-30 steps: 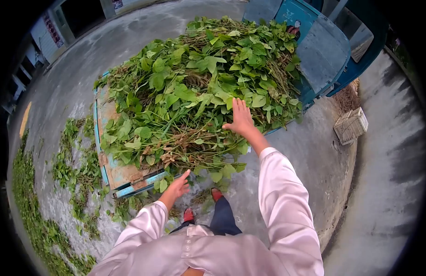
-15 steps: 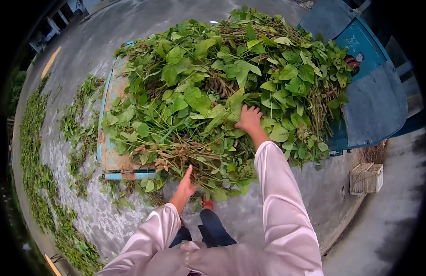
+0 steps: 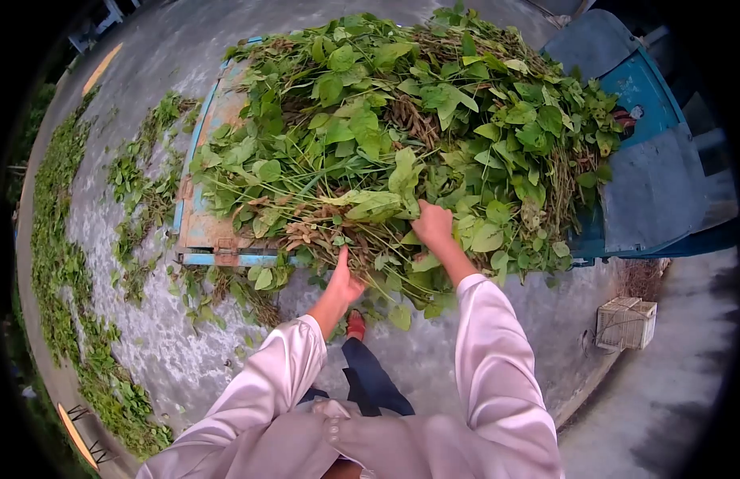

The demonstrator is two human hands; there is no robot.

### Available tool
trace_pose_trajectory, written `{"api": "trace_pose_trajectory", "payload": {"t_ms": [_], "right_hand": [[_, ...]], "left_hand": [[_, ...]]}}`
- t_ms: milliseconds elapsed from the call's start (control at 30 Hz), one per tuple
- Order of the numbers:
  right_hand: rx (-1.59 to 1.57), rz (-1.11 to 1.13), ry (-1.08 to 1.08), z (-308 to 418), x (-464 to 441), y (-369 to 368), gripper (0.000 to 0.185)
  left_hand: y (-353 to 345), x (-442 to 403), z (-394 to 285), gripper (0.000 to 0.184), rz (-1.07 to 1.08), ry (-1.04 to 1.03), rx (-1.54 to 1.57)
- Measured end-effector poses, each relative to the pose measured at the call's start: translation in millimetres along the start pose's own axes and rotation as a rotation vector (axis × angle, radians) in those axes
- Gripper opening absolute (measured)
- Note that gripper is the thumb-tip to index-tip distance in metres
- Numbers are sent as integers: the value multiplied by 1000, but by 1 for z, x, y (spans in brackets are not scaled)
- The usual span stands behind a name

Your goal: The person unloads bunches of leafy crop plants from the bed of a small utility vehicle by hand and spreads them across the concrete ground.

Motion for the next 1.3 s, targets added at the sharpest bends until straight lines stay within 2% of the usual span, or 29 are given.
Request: {"api": "trace_pose_trajectory", "payload": {"t_ms": [100,133,167,267,300,333,400,467,500,600,733,767,833,900,933,967,1000,1033,1067,1100,1133,1200,1233,1300], "right_hand": [[-134,-69,199,84,30,-3,30],[-169,-87,192,107,39,4,35],[-244,-99,165,130,52,11,37],[-466,-67,197,203,99,9,38],[-548,-27,242,233,112,-1,38],[-800,-25,326,254,123,-15,32],[-988,96,323,311,156,-31,26],[-1044,218,378,385,204,-37,23],[-1082,285,383,414,225,-50,23],[-1208,519,421,511,296,-89,22],[-1191,836,471,649,407,-135,20],[-1189,907,559,686,435,-142,20],[-1231,1116,584,758,493,-146,19],[-1167,1172,783,829,533,-143,26],[-928,1001,1105,867,543,-143,36],[-336,558,1273,895,553,-118,50],[-58,436,1129,926,532,-150,61],[-365,355,1311,971,528,-162,71],[-412,1147,812,973,551,-161,59],[-740,1355,666,1006,551,-169,44],[-936,1443,634,1035,560,-162,44],[-1391,1399,684,1066,583,-160,61],[-1127,1449,927,1065,608,-158,75],[-836,1442,989,1047,632,-209,75]], "left_hand": [[-14,34,2,65,34,45,-135],[-18,53,-1,67,45,46,-145],[-28,75,-10,70,152,27,-117],[-26,132,-46,67,276,-160,14],[-8,148,-55,64,287,-177,38],[14,164,-65,61,291,-201,65],[57,206,-83,58,348,-250,132],[120,240,-107,57,318,-421,168],[152,267,-116,47,294,-451,242],[260,384,-150,40,-63,-736,243],[403,517,-167,37,-247,-962,397],[443,553,-168,38,-328,-1038,421],[518,629,-159,38,-459,-1160,491],[593,707,-148,41,-574,-1280,543],[631,741,-134,44,-651,-1336,553],[648,783,-112,47,-811,-1301,576],[662,824,-90,50,-967,-1256,596],[689,853,-67,52,-1116,-1229,623],[711,877,-43,54,-1259,-1193,649],[724,896,-26,53,-1284,-1213,666],[735,910,-8,52,-1309,-1231,686],[765,915,32,50,-1378,-1214,761],[783,908,53,49,-1381,-1166,822],[794,895,92,49,-1447,-1141,953]]}}
Point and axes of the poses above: each hand's wrist, its own x-axis away from the middle knuckle, its own y-axis out of the back of the hand, z = x × y, the point moved 9 cm from there along -x, towards the middle knuckle, and after that the axes turned 6 degrees about -x, right-handed, at the moved point
